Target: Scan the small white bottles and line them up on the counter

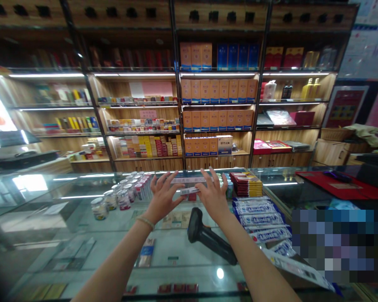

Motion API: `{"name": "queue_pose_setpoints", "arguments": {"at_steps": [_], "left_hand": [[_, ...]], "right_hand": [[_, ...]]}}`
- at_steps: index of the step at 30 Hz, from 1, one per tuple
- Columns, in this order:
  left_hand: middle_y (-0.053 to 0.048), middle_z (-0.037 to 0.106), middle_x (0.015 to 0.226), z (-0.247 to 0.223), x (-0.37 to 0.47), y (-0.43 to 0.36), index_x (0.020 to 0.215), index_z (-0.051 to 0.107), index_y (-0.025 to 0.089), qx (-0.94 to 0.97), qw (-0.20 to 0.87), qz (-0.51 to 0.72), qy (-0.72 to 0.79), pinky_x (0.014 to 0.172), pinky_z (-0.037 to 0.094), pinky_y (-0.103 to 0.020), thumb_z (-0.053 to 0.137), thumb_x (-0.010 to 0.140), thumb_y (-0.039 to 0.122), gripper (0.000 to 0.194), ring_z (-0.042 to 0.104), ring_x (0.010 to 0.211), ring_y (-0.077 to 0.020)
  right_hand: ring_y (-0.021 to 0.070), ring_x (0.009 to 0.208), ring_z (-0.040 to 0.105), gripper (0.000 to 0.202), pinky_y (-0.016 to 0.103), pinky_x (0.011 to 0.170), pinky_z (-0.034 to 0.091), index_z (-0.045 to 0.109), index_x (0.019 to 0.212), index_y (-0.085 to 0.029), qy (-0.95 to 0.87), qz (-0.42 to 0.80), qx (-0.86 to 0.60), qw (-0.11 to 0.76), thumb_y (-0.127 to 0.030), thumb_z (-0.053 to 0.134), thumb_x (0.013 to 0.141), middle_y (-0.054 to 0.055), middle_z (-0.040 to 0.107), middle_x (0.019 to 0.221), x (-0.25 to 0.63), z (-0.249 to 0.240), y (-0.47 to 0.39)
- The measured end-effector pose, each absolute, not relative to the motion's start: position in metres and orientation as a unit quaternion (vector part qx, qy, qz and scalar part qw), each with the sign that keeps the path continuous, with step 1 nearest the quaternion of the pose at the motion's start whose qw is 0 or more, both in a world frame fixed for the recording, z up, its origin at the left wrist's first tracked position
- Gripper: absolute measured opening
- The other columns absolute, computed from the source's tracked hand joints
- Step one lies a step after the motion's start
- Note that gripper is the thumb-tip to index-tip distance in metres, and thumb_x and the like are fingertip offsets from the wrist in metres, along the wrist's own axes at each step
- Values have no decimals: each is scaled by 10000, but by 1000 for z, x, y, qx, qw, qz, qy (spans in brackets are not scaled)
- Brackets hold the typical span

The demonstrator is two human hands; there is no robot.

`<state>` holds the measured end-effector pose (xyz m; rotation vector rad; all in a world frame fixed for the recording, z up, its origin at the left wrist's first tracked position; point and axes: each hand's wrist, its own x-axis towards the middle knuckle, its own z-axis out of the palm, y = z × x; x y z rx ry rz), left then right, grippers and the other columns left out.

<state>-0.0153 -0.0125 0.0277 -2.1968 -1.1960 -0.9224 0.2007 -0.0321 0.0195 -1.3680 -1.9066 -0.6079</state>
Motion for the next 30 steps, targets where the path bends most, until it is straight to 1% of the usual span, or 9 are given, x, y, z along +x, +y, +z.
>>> {"name": "queue_pose_setpoints", "arguments": {"at_steps": [3,8,14,16,18,20,22,25,30], "left_hand": [[-21,487,1539,27,-15,-12,997,720,319,-798,230,-347,-436,1235,23,-599,716,839,392,175,371,1439,-322],[-12,467,1552,26,-14,-11,979,737,324,-785,228,-370,-441,1228,87,-586,722,837,384,155,361,1440,-317],[-16,478,1539,20,-18,-7,964,738,324,-777,216,-393,-443,1218,137,-574,738,822,361,148,367,1432,-319],[-24,482,1535,18,-18,-6,967,735,319,-773,215,-400,-443,1213,162,-571,732,827,360,146,368,1429,-318],[-34,473,1541,17,-18,-6,969,731,308,-771,213,-403,-445,1207,186,-568,721,835,362,145,363,1431,-321],[-41,451,1556,17,-17,-6,976,728,299,-770,210,-403,-447,1203,202,-572,712,840,362,150,345,1440,-328],[-48,426,1572,17,-17,-6,979,728,292,-771,206,-405,-446,1201,208,-578,714,837,355,156,322,1453,-336],[-56,408,1581,16,-17,-6,977,733,284,-770,204,-412,-443,1201,209,-581,721,830,339,157,300,1463,-348],[-77,427,1560,16,-17,-5,962,740,275,-767,219,-430,-422,1175,254,-584,732,827,324,144,326,1440,-359]], "right_hand": [[302,1512,213,169,561,1200,-18,721,1052,-337,-732,-231,-533,356,-309,683,889,4,406,1591,199,20,-34],[317,1514,197,193,583,1201,9,722,1081,-341,-729,-233,-542,346,-327,662,898,8,392,1598,197,22,-36],[333,1506,221,201,636,1194,16,724,1088,-358,-768,-237,-529,271,-331,648,904,-3,374,1611,196,41,-35],[351,1517,195,288,655,1187,31,694,1200,-358,-771,-237,-535,250,-379,632,919,33,327,1635,195,45,-40],[363,1527,163,456,662,1186,44,586,1379,-340,-769,-236,-544,241,-449,595,937,82,286,1650,195,45,-50],[367,1534,145,593,659,1190,58,455,1498,-321,-762,-229,-556,240,-516,554,946,110,263,1655,196,40,-63],[367,1537,139,626,657,1192,84,402,1528,-333,-755,-217,-570,241,-555,513,954,107,250,1660,196,30,-76],[361,1543,129,587,661,1184,130,398,1525,-367,-748,-206,-584,241,-550,466,972,88,221,1671,197,11,-94],[393,1543,106,725,680,1180,117,406,1525,-353,-758,-153,-597,215,-652,562,883,117,186,1675,201,-13,-112]]}}
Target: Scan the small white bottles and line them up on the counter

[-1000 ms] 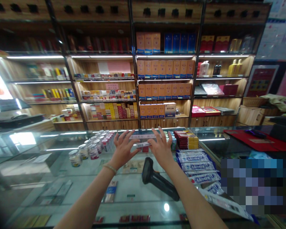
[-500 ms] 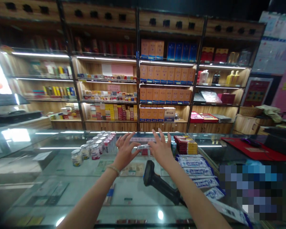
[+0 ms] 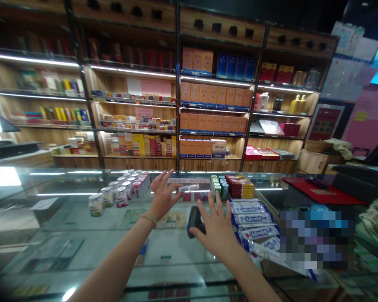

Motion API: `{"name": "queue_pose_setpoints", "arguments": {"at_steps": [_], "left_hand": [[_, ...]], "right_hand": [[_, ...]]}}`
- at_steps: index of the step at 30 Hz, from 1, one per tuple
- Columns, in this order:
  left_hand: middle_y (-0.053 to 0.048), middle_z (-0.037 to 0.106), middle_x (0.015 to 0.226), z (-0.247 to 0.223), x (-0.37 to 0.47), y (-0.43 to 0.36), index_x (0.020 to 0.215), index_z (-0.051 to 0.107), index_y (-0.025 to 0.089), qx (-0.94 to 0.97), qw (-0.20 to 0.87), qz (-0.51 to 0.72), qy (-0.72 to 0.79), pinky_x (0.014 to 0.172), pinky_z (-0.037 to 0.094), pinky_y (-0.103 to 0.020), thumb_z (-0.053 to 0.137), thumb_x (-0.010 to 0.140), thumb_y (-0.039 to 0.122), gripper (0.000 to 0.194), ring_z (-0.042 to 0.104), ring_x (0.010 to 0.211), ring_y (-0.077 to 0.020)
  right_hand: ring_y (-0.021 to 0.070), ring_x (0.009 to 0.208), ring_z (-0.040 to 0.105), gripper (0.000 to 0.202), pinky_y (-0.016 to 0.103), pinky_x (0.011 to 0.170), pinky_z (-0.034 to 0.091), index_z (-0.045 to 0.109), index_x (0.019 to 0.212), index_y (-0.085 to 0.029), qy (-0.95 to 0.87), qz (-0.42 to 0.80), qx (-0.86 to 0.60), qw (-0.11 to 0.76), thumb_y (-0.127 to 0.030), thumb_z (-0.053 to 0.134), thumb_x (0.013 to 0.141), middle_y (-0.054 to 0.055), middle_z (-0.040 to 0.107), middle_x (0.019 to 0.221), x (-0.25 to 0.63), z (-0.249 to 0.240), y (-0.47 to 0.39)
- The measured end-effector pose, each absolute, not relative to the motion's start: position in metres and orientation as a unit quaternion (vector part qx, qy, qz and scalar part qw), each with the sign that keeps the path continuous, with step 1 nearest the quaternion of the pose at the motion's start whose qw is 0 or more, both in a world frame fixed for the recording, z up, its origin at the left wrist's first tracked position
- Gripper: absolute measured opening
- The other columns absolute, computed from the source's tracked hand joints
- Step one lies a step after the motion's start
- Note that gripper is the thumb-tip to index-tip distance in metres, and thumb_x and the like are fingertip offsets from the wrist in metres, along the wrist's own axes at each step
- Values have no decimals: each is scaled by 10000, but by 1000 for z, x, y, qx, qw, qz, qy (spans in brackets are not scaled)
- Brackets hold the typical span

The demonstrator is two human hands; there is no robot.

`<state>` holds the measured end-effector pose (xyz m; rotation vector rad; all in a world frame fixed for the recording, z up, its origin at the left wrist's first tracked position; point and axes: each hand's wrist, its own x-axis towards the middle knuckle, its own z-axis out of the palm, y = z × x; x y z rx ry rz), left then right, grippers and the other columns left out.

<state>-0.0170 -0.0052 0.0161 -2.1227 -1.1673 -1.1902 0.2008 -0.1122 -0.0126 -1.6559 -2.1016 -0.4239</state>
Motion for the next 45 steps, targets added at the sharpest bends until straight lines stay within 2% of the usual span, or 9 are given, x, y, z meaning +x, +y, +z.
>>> {"name": "queue_pose_setpoints", "arguments": {"at_steps": [5,9,16,24,28,31,34,37,45], "left_hand": [[-98,457,1531,14,-18,-2,936,739,266,-762,235,-444,-409,1147,289,-598,777,790,313,158,358,1414,-369],[-102,466,1521,12,-19,0,942,738,272,-762,244,-442,-406,1144,293,-597,801,770,318,189,364,1411,-367],[-94,479,1510,11,-20,0,946,735,289,-761,245,-438,-411,1144,277,-601,812,761,321,203,375,1408,-355],[-89,487,1497,9,-21,1,962,739,294,-745,252,-448,-425,1129,288,-608,803,772,339,205,380,1395,-361],[-102,489,1477,8,-22,2,955,738,281,-726,264,-466,-432,1118,307,-617,764,811,342,158,382,1385,-365],[-104,465,1485,8,-24,3,963,730,269,-717,265,-478,-432,1130,314,-615,738,833,327,143,363,1396,-361],[-99,455,1484,8,-25,4,979,726,268,-707,270,-488,-435,1142,308,-621,732,839,333,155,354,1401,-359],[-94,468,1461,9,-26,5,973,728,271,-695,279,-501,-434,1142,319,-607,712,855,351,144,368,1390,-349],[-114,494,1421,12,-28,4,968,739,268,-684,291,-507,-437,1146,308,-594,692,872,368,146,382,1383,-346]], "right_hand": [[385,1551,5,809,670,1191,13,497,1465,-281,-772,-116,-600,177,-687,657,785,140,94,1685,203,-12,-126],[372,1553,1,650,649,1202,-8,625,1305,-186,-757,-95,-628,153,-578,697,791,171,127,1671,196,-4,-135],[369,1550,90,436,666,1203,20,683,1154,-159,-747,-77,-642,155,-391,689,785,154,252,1640,183,-8,-136],[338,1483,328,344,570,1187,280,690,1085,-181,-721,-60,-629,285,-248,575,768,103,400,1590,189,-13,-129],[280,1366,502,431,441,1099,438,623,1199,-197,-699,-5,-584,413,-245,525,782,103,423,1575,193,3,-136],[264,1227,607,480,419,1016,495,571,1274,-225,-691,68,-542,473,-270,520,799,89,584,1420,197,17,-142],[238,947,701,417,351,811,554,589,1235,-221,-682,167,-525,481,-328,532,836,53,727,1039,199,26,-145],[204,722,688,374,287,639,523,611,1185,-218,-674,249,-517,466,-374,563,847,4,705,799,198,31,-146],[232,889,709,437,306,776,510,621,1194,-226,-679,235,-530,450,-276,631,760,32,754,913,187,32,-145]]}}
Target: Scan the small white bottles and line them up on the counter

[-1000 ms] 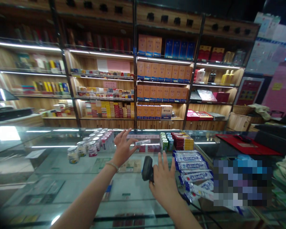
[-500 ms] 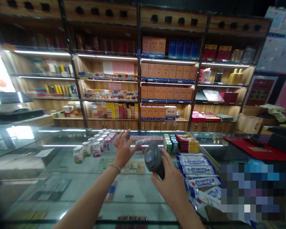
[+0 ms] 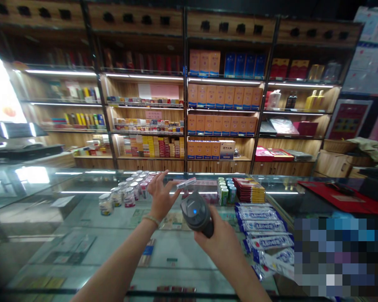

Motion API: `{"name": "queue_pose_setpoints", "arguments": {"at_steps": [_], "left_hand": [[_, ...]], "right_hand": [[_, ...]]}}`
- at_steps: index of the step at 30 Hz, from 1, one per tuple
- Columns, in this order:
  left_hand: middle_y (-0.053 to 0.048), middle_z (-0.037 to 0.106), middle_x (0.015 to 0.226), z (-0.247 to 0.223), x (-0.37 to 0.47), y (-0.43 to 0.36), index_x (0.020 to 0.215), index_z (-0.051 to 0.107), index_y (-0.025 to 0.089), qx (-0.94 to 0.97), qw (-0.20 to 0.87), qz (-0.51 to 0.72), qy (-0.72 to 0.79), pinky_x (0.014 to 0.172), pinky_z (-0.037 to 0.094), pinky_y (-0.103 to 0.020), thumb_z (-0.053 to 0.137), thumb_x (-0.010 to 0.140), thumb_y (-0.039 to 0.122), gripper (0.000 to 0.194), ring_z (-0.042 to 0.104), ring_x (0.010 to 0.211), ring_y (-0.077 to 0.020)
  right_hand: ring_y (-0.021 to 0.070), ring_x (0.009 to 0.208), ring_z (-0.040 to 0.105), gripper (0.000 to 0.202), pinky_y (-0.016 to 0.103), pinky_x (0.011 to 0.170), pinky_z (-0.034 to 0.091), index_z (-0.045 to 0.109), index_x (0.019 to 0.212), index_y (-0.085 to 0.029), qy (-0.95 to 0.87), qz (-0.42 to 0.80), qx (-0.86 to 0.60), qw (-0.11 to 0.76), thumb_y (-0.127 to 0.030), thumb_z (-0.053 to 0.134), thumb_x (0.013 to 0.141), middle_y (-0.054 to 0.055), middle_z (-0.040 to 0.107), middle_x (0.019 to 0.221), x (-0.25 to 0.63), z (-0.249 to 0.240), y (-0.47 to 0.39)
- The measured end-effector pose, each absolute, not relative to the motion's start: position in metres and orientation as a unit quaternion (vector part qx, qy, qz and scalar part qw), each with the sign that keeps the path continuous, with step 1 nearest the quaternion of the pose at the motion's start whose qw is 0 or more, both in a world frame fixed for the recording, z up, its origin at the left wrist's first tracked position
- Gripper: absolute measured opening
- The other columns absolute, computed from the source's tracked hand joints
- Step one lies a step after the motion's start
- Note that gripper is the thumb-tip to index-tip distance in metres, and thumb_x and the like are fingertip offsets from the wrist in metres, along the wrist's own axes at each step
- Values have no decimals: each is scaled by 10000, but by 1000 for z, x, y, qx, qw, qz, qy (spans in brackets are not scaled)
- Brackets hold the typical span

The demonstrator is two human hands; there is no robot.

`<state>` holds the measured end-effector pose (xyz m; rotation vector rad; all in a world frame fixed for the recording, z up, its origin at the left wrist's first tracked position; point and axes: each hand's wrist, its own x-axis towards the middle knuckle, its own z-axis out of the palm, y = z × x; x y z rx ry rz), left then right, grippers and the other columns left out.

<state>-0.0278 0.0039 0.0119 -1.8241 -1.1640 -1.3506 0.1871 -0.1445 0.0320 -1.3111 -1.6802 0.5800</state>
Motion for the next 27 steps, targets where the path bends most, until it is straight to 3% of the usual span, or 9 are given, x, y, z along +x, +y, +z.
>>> {"name": "queue_pose_setpoints", "arguments": {"at_steps": [14,20,27], "left_hand": [[-109,478,1447,13,-27,2,993,743,266,-691,266,-506,-443,1162,305,-577,685,871,352,160,375,1392,-349],[-116,462,1453,13,-28,4,993,732,257,-694,258,-508,-440,1154,331,-572,676,880,356,160,367,1403,-343],[-116,472,1439,13,-28,4,987,743,263,-691,261,-512,-438,1154,320,-583,675,883,358,156,379,1396,-347]], "right_hand": [[241,786,730,470,272,666,498,648,1191,-242,-685,114,-573,435,-203,654,722,29,769,825,184,25,-148],[286,860,745,470,305,692,501,646,1211,-228,-694,104,-603,381,-237,627,741,59,782,878,183,29,-149],[275,768,745,364,282,632,458,696,1111,-241,-702,11,-632,327,-253,625,753,45,777,807,183,33,-149]]}}
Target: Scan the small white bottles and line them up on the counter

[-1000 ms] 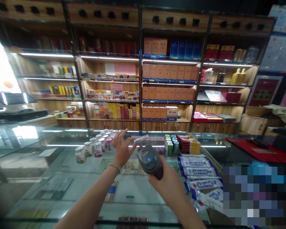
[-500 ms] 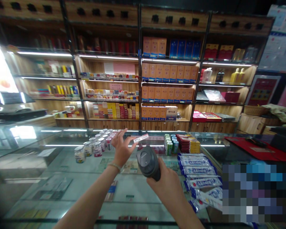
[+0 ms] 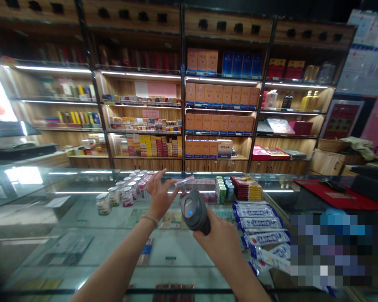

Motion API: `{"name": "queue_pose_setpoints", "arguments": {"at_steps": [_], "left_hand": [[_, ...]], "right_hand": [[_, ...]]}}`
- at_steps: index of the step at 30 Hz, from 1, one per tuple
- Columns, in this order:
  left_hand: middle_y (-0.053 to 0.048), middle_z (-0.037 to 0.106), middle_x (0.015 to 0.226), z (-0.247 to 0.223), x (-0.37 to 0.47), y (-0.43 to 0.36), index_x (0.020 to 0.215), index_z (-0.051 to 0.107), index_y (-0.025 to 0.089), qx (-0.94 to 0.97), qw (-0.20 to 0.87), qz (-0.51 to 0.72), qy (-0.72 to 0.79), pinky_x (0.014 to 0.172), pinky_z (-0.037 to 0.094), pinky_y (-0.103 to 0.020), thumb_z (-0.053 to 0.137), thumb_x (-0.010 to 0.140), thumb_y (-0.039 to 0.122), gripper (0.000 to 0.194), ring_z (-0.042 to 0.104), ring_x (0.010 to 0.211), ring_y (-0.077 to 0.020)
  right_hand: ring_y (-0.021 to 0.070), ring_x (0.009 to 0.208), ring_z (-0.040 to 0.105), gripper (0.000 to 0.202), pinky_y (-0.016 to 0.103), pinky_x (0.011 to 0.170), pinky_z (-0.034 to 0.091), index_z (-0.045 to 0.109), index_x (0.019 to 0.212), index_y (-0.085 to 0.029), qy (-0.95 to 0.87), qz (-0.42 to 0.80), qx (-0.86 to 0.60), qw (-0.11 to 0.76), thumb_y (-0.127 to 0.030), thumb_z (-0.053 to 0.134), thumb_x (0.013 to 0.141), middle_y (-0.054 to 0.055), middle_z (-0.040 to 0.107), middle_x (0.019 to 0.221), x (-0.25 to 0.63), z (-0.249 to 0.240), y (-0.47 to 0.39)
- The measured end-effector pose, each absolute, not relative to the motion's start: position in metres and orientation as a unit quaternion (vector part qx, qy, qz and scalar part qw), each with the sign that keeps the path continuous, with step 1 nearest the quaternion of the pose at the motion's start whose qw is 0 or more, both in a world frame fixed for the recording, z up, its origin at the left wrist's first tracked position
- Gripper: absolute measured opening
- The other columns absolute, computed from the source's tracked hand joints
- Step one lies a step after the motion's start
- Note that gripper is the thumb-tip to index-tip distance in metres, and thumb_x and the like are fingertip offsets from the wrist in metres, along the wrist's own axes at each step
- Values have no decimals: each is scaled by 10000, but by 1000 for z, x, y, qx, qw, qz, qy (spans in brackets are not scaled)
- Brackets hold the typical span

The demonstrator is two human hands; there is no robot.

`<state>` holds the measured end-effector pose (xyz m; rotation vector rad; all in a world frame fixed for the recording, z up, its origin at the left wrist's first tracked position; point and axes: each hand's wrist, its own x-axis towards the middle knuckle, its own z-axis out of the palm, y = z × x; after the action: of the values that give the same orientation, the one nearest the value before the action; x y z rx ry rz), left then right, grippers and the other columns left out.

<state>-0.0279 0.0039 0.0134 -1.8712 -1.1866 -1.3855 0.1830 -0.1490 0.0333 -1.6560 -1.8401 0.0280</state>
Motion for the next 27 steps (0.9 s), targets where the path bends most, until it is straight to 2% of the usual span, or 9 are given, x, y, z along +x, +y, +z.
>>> {"name": "queue_pose_setpoints", "arguments": {"at_steps": [3,5,7,9,12,16,22,27], "left_hand": [[-108,482,1432,14,-27,3,966,752,271,-684,259,-517,-444,1155,306,-591,676,883,363,146,385,1388,-349],[-106,487,1433,15,-28,4,950,756,270,-679,256,-522,-448,1157,299,-590,682,878,368,143,386,1385,-352],[-104,489,1437,14,-28,4,949,757,270,-677,252,-525,-450,1158,299,-586,688,872,369,143,387,1384,-354],[-101,489,1439,14,-29,5,953,756,269,-676,252,-526,-450,1158,306,-577,694,866,366,144,388,1385,-351],[-103,492,1431,13,-31,6,955,752,267,-672,262,-528,-448,1158,311,-565,700,862,361,142,392,1385,-343],[-107,494,1423,13,-31,7,948,752,267,-668,268,-528,-450,1157,304,-579,706,859,364,140,398,1381,-341],[-102,476,1445,12,-30,8,971,743,265,-679,245,-526,-450,1155,326,-584,685,873,370,155,379,1400,-335],[-92,469,1457,12,-31,7,978,748,268,-682,246,-523,-448,1161,329,-567,688,871,364,156,377,1400,-335]], "right_hand": [[272,852,742,380,314,709,510,685,1133,-229,-711,-9,-617,338,-241,606,762,56,781,906,184,32,-145],[298,1100,686,413,394,912,517,671,1161,-208,-727,-51,-584,358,-228,608,754,94,750,1134,185,30,-139],[323,1361,503,411,492,1129,382,668,1159,-190,-738,-111,-558,363,-230,621,752,118,625,1386,185,27,-132],[347,1475,333,347,565,1211,235,680,1112,-176,-740,-151,-560,341,-256,630,778,119,505,1514,185,23,-125],[388,1498,256,302,626,1214,167,694,1069,-155,-742,-159,-585,286,-302,650,810,133,442,1560,181,17,-116],[422,1513,196,369,678,1204,110,693,1115,-121,-741,-159,-612,225,-337,698,817,169,376,1593,174,10,-108],[433,1521,167,409,719,1181,64,693,1148,-110,-748,-160,-617,184,-387,711,848,212,322,1605,169,0,-103],[430,1524,161,390,742,1163,66,706,1089,-120,-762,-133,-612,164,-428,713,849,222,291,1612,166,-6,-101]]}}
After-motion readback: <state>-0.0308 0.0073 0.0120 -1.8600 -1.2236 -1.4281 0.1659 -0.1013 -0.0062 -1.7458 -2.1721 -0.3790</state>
